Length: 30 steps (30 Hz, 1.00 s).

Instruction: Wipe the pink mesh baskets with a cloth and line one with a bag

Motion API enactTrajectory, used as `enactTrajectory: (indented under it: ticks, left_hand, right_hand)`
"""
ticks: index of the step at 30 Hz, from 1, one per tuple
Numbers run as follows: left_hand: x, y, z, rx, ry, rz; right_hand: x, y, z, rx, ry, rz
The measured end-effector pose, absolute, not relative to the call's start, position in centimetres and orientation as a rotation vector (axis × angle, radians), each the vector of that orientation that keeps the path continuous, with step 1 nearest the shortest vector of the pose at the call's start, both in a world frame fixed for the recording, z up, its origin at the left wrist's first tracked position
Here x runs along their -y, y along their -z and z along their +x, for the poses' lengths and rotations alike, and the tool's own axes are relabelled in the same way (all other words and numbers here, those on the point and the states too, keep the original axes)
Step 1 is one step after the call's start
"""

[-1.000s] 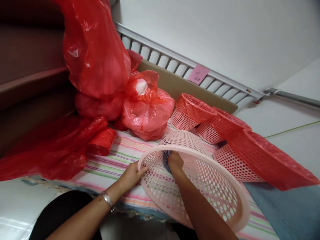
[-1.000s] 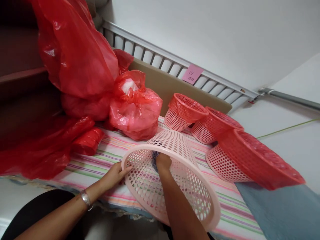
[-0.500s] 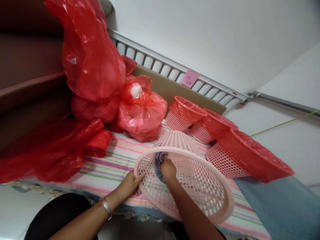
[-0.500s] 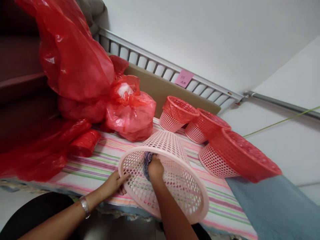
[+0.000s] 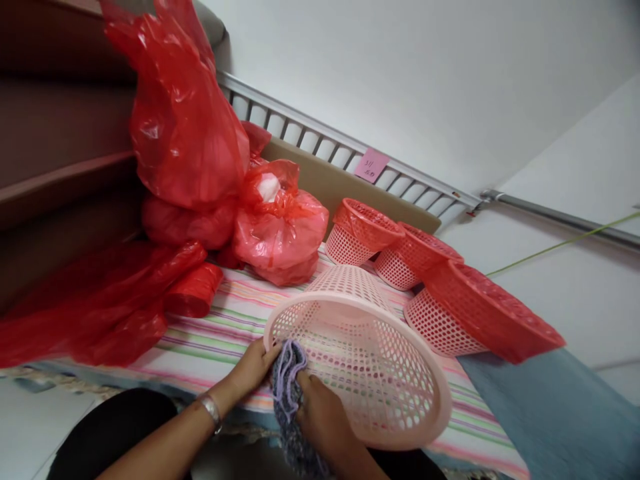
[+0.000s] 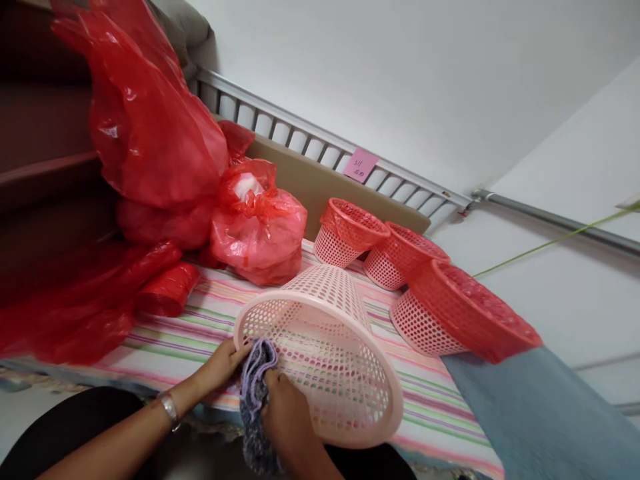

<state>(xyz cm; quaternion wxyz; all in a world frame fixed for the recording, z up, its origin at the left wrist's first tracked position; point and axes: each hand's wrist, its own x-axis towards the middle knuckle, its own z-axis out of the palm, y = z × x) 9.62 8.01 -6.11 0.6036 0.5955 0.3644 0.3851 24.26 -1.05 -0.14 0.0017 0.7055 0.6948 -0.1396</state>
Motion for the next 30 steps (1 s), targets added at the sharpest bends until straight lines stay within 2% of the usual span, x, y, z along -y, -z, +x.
enactTrajectory:
  ticks: [4, 8, 10, 13, 15, 19, 21, 25, 30]
  left_hand:
    - [-8.5, 5.9, 9.4, -0.91, -0.812, 1.274]
    - [-9.2, 5.7, 9.2, -0.94, -0.873, 1.293]
    - [-9.4, 5.5, 9.1, -0.951, -0.865, 1.306]
    - [-9.4, 5.4, 9.1, -0.96, -0.852, 1.302]
    - [-9.4, 5.4, 9.2, -0.96, -0.85, 1.286]
    - [-9.4, 5.4, 9.2, -0.963, -0.859, 1.278]
    - [-9.4, 5.4, 9.1, -0.97, -0.861, 1.279]
    - [-9.3, 5.2, 9.0, -0.978, -0.842, 1.278]
    - [-9.3, 5.2, 9.0, -0.976, -0.841, 1.29]
  right_hand:
    - [-0.7, -2.3, 26.6, -2.23, 0.532, 2.564]
    - [-3.5, -2.4, 28.9, -2.215, 0.82, 2.744]
    - [-4.3, -1.7, 29.5, -2.302, 0.595, 2.806]
    - [-3.7, -1.0, 29.0, -2.498, -0.014, 2.811]
    - [-2.4, -0.9, 27.7, -2.72, -0.191, 2.64]
    - [-0.5, 0.1, 25.4, -2.946, 0.045, 2.198]
    - [-1.0, 1.1, 25.7, -2.763, 0.071, 2.296]
    - [-2.6, 2.4, 28.0, -2.252, -0.13, 2.626]
    - [-2.0, 1.6, 27.6, -2.351, 0.022, 2.386]
